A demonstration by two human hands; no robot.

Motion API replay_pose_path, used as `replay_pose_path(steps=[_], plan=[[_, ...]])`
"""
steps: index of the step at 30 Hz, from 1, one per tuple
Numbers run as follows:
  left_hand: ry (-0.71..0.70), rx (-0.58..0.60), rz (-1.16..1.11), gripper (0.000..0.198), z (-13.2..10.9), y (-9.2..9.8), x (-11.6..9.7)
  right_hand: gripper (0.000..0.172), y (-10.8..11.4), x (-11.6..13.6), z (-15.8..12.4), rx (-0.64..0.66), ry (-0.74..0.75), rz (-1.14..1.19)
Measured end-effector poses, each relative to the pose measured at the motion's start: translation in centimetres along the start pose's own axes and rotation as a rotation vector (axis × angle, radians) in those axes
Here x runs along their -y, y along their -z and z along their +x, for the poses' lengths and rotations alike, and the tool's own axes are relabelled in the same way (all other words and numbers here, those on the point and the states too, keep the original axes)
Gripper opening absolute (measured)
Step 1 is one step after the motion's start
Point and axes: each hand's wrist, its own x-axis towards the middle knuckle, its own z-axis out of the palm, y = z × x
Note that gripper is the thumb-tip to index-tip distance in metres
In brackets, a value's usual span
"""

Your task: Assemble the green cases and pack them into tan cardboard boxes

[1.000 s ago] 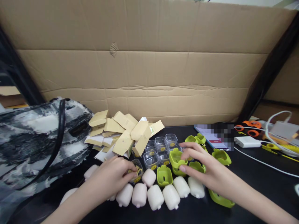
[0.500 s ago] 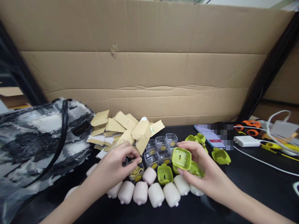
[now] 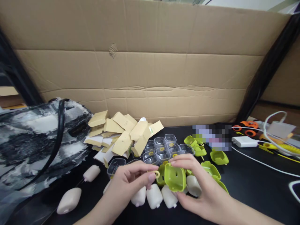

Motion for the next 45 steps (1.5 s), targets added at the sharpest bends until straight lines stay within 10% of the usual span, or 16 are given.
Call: replay_pose_path(steps=[29,45], plan=[[-0.461,-0.043,0.489,0.009,-1.1,-1.4,-0.2,0.051,-1.2,1.9,0.5,-0.095,0.14,-0.022],[-0.993,0.2,0.94,0.018,-0.6,-0.3,-0.9,0.041,-1.1,1.8,0.3,-0.022,0.224,-0.114]])
